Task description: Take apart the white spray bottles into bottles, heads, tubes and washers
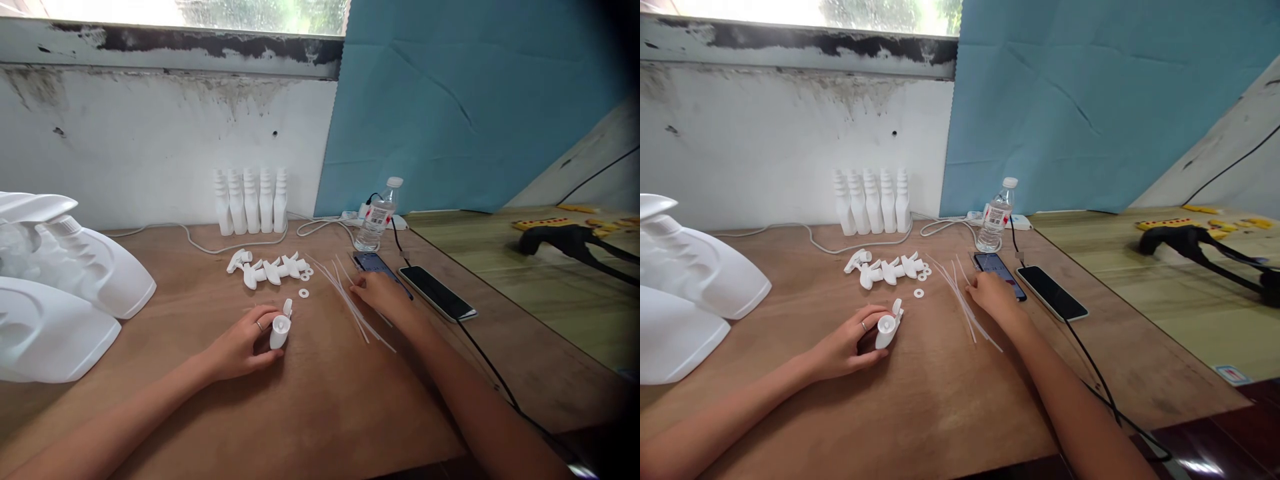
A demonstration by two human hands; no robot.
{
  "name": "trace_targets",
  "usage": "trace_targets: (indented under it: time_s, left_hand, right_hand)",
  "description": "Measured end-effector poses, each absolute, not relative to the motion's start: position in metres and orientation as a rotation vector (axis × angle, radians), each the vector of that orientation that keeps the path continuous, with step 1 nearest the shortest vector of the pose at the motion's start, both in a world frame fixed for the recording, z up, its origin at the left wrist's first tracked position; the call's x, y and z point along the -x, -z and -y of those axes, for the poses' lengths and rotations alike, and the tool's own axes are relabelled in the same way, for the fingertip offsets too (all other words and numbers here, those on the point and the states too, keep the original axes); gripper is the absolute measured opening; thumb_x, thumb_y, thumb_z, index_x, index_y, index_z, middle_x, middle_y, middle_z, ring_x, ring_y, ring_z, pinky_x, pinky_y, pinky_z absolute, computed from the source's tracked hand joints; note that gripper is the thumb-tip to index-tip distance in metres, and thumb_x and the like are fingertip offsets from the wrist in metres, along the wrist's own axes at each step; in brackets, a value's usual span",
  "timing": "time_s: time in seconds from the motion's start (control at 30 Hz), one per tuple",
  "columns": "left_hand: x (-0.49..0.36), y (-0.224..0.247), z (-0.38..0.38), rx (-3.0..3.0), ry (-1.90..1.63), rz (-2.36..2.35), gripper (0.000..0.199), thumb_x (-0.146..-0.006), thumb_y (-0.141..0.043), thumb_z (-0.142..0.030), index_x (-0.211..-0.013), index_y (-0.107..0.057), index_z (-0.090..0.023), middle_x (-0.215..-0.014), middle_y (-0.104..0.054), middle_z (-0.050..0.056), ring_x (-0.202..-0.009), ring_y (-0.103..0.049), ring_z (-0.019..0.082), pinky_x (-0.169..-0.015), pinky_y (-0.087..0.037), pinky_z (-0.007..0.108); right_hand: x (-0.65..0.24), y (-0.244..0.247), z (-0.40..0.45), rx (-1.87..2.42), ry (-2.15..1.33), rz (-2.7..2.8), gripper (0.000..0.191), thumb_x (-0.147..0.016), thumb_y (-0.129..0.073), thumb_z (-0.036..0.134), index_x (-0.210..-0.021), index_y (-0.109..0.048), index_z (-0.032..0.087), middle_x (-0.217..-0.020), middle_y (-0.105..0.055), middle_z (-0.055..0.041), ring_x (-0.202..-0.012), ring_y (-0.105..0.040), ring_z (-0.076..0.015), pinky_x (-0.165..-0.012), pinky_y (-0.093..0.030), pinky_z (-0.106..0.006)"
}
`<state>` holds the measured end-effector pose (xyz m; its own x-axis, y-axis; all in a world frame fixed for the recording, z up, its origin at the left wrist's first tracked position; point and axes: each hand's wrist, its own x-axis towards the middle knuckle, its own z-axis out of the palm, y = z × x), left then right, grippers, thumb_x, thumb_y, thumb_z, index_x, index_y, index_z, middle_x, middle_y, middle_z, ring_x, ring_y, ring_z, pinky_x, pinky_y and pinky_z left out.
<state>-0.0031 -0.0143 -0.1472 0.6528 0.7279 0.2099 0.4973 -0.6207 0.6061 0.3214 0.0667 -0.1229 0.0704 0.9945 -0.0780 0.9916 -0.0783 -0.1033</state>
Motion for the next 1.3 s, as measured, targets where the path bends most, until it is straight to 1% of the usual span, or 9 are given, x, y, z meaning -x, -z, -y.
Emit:
trace_targets:
  time_s: [0.23, 0.33, 0.43, 0.57, 0.63, 0.77, 0.9, 1.0, 1.3]
  left_hand:
    - [0.003, 0.146, 0.014, -2.361, -0.606, -0.935, 0.056, -0.082, -0.063, -0.027, -0.134, -0.042, -0.024, -0.136, -0.044, 0.011, -0.122, -0.049, 0.025, -0.103, -0.043, 0.038]
    - [0.003, 0.147, 0.015, -2.357, -0.6, -0.935, 0.056, -0.083, -0.062, -0.028, -0.135, -0.041, -0.024, -0.137, -0.043, 0.012, -0.123, -0.047, 0.025, -0.104, -0.042, 0.038]
    - [0.002, 0.146, 0.015, -2.351, -0.588, -0.944, 0.056, -0.083, -0.062, -0.027, -0.134, -0.041, -0.025, -0.138, -0.043, 0.011, -0.124, -0.046, 0.025, -0.106, -0.04, 0.039]
    - [0.001, 0.145, 0.014, -2.351, -0.584, -0.943, 0.055, -0.083, -0.062, -0.028, -0.134, -0.042, -0.025, -0.137, -0.043, 0.011, -0.124, -0.046, 0.025, -0.106, -0.04, 0.038]
    - [0.001, 0.145, 0.014, -2.351, -0.585, -0.94, 0.055, -0.083, -0.062, -0.028, -0.134, -0.042, -0.025, -0.137, -0.044, 0.011, -0.124, -0.047, 0.025, -0.105, -0.04, 0.038]
    - [0.002, 0.147, 0.014, -2.351, -0.597, -0.937, 0.056, -0.082, -0.062, -0.027, -0.134, -0.041, -0.025, -0.137, -0.043, 0.011, -0.124, -0.047, 0.025, -0.105, -0.04, 0.038]
    - [0.002, 0.147, 0.015, -2.348, -0.596, -0.945, 0.056, -0.082, -0.062, -0.027, -0.134, -0.041, -0.025, -0.137, -0.043, 0.01, -0.124, -0.046, 0.024, -0.106, -0.04, 0.036]
    - [0.002, 0.147, 0.015, -2.347, -0.586, -0.94, 0.056, -0.082, -0.062, -0.027, -0.134, -0.04, -0.025, -0.138, -0.042, 0.01, -0.125, -0.045, 0.023, -0.107, -0.039, 0.035]
    - [0.002, 0.148, 0.014, -2.339, -0.589, -0.936, 0.059, -0.081, -0.063, -0.026, -0.135, -0.04, -0.025, -0.137, -0.042, 0.009, -0.123, -0.046, 0.023, -0.106, -0.04, 0.035]
  right_hand:
    - [-0.33, 0.121, -0.064, 2.323, -0.226, 2.167, 0.013, -0.077, -0.058, 0.02, -0.071, -0.068, 0.014, -0.08, -0.07, -0.0158, -0.081, -0.068, -0.0271, -0.062, -0.041, -0.029]
    - [-0.324, 0.117, -0.064, 2.29, -0.212, 2.123, 0.018, -0.076, -0.057, 0.026, -0.061, -0.061, 0.015, -0.069, -0.067, -0.0136, -0.071, -0.066, -0.0248, -0.057, -0.038, -0.028]
    - [-0.314, 0.111, -0.06, 1.949, -0.239, 1.893, 0.017, -0.076, -0.055, 0.029, -0.063, -0.051, 0.019, -0.062, -0.062, -0.0056, -0.058, -0.061, -0.0185, -0.051, -0.036, -0.026]
    - [-0.297, 0.108, -0.047, 1.249, -0.673, 1.596, 0.009, -0.082, -0.049, 0.026, -0.082, -0.041, 0.023, -0.064, -0.061, 0.0036, -0.038, -0.05, -0.0103, -0.039, -0.034, -0.022]
    - [-0.285, 0.112, -0.039, 1.018, -0.807, 1.582, 0.011, -0.085, -0.05, 0.027, -0.087, -0.039, 0.024, -0.068, -0.062, 0.0037, -0.041, -0.053, -0.0102, -0.04, -0.039, -0.021]
    - [-0.266, 0.128, -0.032, 0.804, -0.886, 1.776, 0.016, -0.085, -0.057, 0.023, -0.095, -0.043, 0.023, -0.083, -0.063, 0.0001, -0.061, -0.062, -0.011, -0.062, -0.053, -0.026]
    - [-0.26, 0.141, -0.034, 0.846, -0.926, 2.03, 0.019, -0.086, -0.058, 0.024, -0.103, -0.052, 0.021, -0.083, -0.061, -0.0007, -0.068, -0.06, -0.0115, -0.065, -0.054, -0.026]
    - [-0.258, 0.142, -0.034, 0.859, -1.027, 2.004, 0.014, -0.088, -0.058, 0.028, -0.098, -0.059, 0.019, -0.078, -0.061, -0.0009, -0.066, -0.061, -0.0121, -0.063, -0.054, -0.026]
    - [-0.227, 0.133, -0.007, 0.608, -1.186, 1.644, 0.007, -0.093, -0.055, 0.027, -0.096, -0.056, 0.021, -0.091, -0.073, -0.0047, -0.082, -0.071, -0.0158, -0.078, -0.057, -0.033]
